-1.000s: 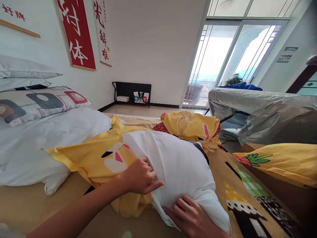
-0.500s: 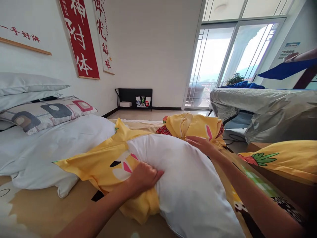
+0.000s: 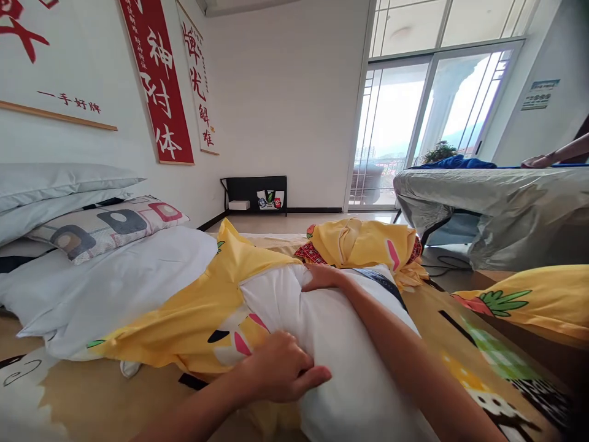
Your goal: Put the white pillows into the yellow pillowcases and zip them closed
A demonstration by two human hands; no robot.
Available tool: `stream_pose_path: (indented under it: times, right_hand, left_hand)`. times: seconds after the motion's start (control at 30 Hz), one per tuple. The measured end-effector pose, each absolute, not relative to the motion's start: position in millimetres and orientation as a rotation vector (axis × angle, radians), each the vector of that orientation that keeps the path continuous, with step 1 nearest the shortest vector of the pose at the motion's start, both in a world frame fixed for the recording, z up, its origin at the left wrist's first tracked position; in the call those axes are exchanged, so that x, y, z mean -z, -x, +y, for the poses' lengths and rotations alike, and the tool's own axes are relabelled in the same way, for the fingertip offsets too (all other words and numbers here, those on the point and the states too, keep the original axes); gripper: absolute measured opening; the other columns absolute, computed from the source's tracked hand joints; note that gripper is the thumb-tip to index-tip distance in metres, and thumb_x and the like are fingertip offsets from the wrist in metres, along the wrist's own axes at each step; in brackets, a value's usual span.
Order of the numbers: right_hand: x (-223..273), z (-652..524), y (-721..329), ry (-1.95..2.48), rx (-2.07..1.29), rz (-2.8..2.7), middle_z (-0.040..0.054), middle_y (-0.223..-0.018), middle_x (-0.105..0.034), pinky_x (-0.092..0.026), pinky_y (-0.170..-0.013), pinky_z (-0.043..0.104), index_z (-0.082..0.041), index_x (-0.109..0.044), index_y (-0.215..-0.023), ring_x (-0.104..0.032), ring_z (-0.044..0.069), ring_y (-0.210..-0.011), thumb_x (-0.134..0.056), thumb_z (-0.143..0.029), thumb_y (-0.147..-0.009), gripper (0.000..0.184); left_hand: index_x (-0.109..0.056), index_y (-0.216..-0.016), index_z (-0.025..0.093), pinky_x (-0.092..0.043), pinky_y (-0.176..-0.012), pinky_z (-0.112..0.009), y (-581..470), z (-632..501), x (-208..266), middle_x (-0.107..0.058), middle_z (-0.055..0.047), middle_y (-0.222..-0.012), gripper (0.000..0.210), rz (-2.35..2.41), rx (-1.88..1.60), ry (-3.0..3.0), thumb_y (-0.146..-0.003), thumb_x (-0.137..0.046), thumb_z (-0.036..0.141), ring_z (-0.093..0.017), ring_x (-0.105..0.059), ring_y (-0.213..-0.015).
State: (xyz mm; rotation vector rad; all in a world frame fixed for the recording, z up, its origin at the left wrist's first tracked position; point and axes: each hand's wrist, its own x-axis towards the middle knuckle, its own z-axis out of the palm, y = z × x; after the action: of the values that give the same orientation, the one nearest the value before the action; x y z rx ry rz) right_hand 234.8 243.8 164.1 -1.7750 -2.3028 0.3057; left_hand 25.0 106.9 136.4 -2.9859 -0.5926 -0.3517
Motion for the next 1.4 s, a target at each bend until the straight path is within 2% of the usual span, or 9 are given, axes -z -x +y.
stream_pose_path:
  times: [0.13,0.23,0.33,0.6,0.9,1.07,1.17,1.27,1.4]
  right_hand:
    - [-173.3,233.5,-214.2,1.859,-0.154,-2.293,0.0131,-0.111,-0.068,-0.044,-0.074,0.030,-0.018,-0.062,-0.115,-0.064,0.030,-0.098,-0.077,-0.051,-0.058,0.068]
    - [-177.9,224.3,-200.6,1.923,-0.016,-2.202,0.0117,-0.102,-0.071,-0.041,-0.069,0.028,-0.018,-0.066,-0.106,-0.065,0.026,-0.092,-0.069,-0.037,-0.068,0.042]
    - [-199.6,211.9,-196.8,1.919,0.136,-2.110,0.0100,-0.102,-0.071,-0.040,-0.070,0.029,-0.021,-0.066,-0.108,-0.064,0.026,-0.095,-0.059,-0.025,-0.073,0.035]
    - [-285.0,156.8,-188.1,1.634,0.909,-1.921,0.0065,-0.074,-0.069,-0.030,-0.073,0.034,-0.021,-0.063,-0.089,-0.061,0.022,-0.071,-0.048,-0.015,-0.079,0.019]
    - [-177.9,171.5,-212.2,1.381,1.160,-2.095,0.0039,-0.072,-0.066,-0.026,-0.072,0.034,-0.017,-0.060,-0.084,-0.054,0.019,-0.070,-0.051,-0.006,-0.077,0.015]
    - [-161.7,153.9,-214.4,1.282,1.172,-1.936,0.0054,-0.070,-0.060,-0.028,-0.070,0.035,-0.016,-0.058,-0.083,-0.048,0.021,-0.070,-0.052,-0.011,-0.081,0.008]
    - [-163.0,132.7,-204.7,1.140,1.225,-1.951,0.0056,-0.069,-0.058,-0.029,-0.067,0.035,-0.017,-0.059,-0.080,-0.046,0.021,-0.068,-0.046,-0.009,-0.085,0.015]
    - [-163.5,114.0,-202.6,1.076,1.246,-1.945,0.0065,-0.073,-0.060,-0.031,-0.069,0.036,-0.013,-0.063,-0.092,-0.047,0.021,-0.071,-0.046,-0.011,-0.084,0.018]
    - [-165.7,97.3,-214.9,1.091,1.186,-2.027,0.0118,-0.096,-0.065,-0.034,-0.082,0.039,-0.007,-0.058,-0.118,-0.052,0.023,-0.088,-0.049,-0.019,-0.084,0.038]
  left_hand:
    - [-0.055,-0.052,0.017,-0.029,-0.048,-0.029,-38.3,104.9,-125.2,-0.056,-0.001,-0.045,0.054,-0.506,0.671,2.788,-0.096,-0.036,0.041,-0.013,-0.051,-0.041]
    - [-0.053,-0.052,0.018,-0.032,-0.048,-0.030,-42.8,110.6,-118.0,-0.052,-0.001,-0.044,0.052,-0.450,0.900,2.586,-0.096,-0.033,0.036,-0.012,-0.046,-0.040]
    - [-0.051,-0.049,0.019,-0.031,-0.046,-0.030,-42.1,116.6,-122.2,-0.049,-0.001,-0.042,0.052,-0.385,1.068,2.442,-0.096,-0.031,0.030,-0.012,-0.044,-0.039]
    - [-0.062,-0.052,0.019,-0.025,-0.040,-0.029,-68.8,147.5,-135.0,-0.058,-0.005,-0.043,0.057,-0.500,1.026,2.397,-0.097,-0.031,0.036,-0.016,-0.055,-0.040]
    - [-0.071,-0.068,0.017,-0.042,-0.048,-0.031,-101.8,146.5,-65.9,-0.069,-0.009,-0.060,0.044,-0.892,0.504,2.732,-0.090,-0.046,0.045,-0.024,-0.064,-0.052]
    - [-0.060,-0.059,0.018,-0.041,-0.049,-0.032,-75.2,119.4,-132.3,-0.058,-0.004,-0.052,0.024,-0.638,0.981,2.505,-0.078,-0.052,0.029,-0.019,-0.056,-0.049]
    - [-0.066,-0.087,0.014,-0.047,-0.074,-0.039,-62.3,122.4,-192.6,-0.066,-0.013,-0.088,0.021,-0.753,1.236,2.249,-0.076,-0.049,0.020,-0.027,-0.061,-0.089]
    - [-0.057,-0.119,0.011,-0.040,-0.097,-0.043,-56.0,142.0,-227.3,-0.057,-0.016,-0.125,0.043,-0.949,1.060,2.270,-0.077,-0.050,0.020,-0.029,-0.050,-0.118]
    - [-0.060,-0.112,0.015,-0.043,-0.089,-0.044,-57.6,158.4,-233.3,-0.065,-0.011,-0.107,0.037,-1.194,0.750,2.375,-0.080,-0.055,0.033,-0.028,-0.058,-0.102]
